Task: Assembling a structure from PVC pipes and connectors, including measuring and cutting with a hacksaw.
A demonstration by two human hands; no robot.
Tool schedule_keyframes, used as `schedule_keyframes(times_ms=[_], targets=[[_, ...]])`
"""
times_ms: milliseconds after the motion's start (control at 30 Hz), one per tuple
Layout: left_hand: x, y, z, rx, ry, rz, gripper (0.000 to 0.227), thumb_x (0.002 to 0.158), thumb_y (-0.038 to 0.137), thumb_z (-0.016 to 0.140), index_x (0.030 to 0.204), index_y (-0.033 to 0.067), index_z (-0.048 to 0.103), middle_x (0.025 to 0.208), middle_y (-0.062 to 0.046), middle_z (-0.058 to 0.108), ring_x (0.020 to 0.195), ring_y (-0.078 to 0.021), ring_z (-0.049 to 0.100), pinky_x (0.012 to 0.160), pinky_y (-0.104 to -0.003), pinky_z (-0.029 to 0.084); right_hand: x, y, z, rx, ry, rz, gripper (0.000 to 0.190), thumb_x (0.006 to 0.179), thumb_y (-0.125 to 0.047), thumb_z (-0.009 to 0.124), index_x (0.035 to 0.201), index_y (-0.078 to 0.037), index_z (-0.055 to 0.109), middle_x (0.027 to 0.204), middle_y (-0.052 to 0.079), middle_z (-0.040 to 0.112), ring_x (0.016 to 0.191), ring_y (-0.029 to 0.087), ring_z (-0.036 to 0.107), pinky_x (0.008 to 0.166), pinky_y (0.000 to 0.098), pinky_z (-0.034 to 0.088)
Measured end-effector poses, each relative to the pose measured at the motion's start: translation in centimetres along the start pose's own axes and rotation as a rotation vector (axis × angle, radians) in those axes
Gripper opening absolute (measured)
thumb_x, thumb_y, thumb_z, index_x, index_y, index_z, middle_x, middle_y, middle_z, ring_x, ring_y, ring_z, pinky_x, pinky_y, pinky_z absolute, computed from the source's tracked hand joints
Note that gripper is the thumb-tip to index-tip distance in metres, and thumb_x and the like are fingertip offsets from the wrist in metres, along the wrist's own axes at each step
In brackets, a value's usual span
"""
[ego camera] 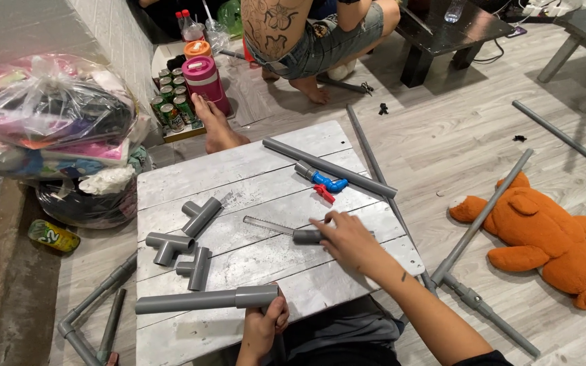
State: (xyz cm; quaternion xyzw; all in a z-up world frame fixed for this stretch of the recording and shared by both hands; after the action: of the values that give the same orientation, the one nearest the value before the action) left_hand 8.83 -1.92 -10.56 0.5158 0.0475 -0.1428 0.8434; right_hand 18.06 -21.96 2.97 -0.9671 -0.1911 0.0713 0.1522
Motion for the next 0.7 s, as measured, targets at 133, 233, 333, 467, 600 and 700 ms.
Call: schedule_keyframes(times_ms=[133, 233, 333, 467, 600, 700], targets=[[-0.3, 0.4, 0.4, -0.007, -0.013, 0.002, 0.017, 0.097, 0.014, 0.065, 0.094, 0.0030, 0.052, 0.062, -0.009, 0.040, 0.048, -0.0154, 0.036, 0.044, -0.031, 0.026, -2.0, -2.4, -6.9, 0.108, 0.359, -0.277, 0.050, 0.096, -0.022, 0.070, 0.143, -0.015, 0.058, 0.124, 0.014, 0.060, 0.109, 0.032, 0.059, 0.094, 0.0468, 0.049], [-0.1, 0.9, 0.6, 0.038, -0.033, 0.027, 0.026, 0.097, 0.018, 0.064, 0.082, 0.0034, 0.049, 0.060, -0.008, 0.040, 0.048, -0.0155, 0.036, 0.042, -0.031, 0.027, -5.6, -7.8, -13.5, 0.235, 0.420, -0.523, 0.045, 0.097, -0.018, 0.071, 0.140, -0.010, 0.060, 0.118, 0.015, 0.062, 0.111, 0.031, 0.061, 0.094, 0.0426, 0.051], [0.1, 0.4, 0.1, 0.052, -0.008, 0.043, 0.029, 0.096, 0.019, 0.064, 0.078, 0.0033, 0.048, 0.058, -0.008, 0.038, 0.046, -0.0154, 0.034, 0.041, -0.031, 0.025, -9.8, -13.8, -18.3, 0.321, 0.379, -0.840, 0.037, 0.102, -0.019, 0.065, 0.136, -0.005, 0.059, 0.111, 0.016, 0.063, 0.100, 0.031, 0.063, 0.089, 0.0435, 0.054], [0.2, -0.7, -4.7, 0.497, 0.298, -0.050, 0.031, 0.085, 0.033, 0.072, 0.085, 0.0025, 0.077, 0.083, -0.010, 0.077, 0.084, -0.0206, 0.069, 0.083, -0.035, 0.053, -15.5, -20.9, -23.0, 0.497, 0.120, -1.375, 0.032, 0.114, -0.003, 0.034, 0.097, 0.012, 0.056, 0.111, 0.026, 0.058, 0.091, 0.046, 0.058, 0.086, 0.0534, 0.053], [-0.4, -0.6, -2.3, 0.278, 0.185, -0.025, 0.027, 0.088, 0.028, 0.070, 0.083, 0.0014, 0.067, 0.075, -0.010, 0.063, 0.069, -0.0183, 0.054, 0.067, -0.033, 0.040, -18.1, -17.4, -19.8, 0.586, 0.219, -1.204, 0.027, 0.107, -0.001, 0.040, 0.094, 0.012, 0.060, 0.106, 0.024, 0.062, 0.086, 0.039, 0.062, 0.083, 0.0468, 0.055], [0.0, 0.7, 0.3, -0.058, -0.007, 0.040, 0.029, 0.092, 0.021, 0.068, 0.080, -0.0002, 0.052, 0.064, -0.009, 0.041, 0.046, -0.0146, 0.032, 0.043, -0.030, 0.020, -21.7, -9.1, -9.3, 0.638, 0.330, -1.030, 0.023, 0.100, 0.002, 0.045, 0.090, 0.011, 0.063, 0.101, 0.023, 0.066, 0.081, 0.033, 0.065, 0.080, 0.0402, 0.057]])
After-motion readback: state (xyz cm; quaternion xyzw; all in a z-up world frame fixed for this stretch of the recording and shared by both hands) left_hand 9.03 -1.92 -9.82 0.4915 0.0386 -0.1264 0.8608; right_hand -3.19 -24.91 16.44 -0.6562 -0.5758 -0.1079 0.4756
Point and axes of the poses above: each hand's wrist, its own x-axis towards the middle knuckle, its own z-axis out of the palm, y = z × x, the point moved 9 cm from there along x, towards the middle knuckle
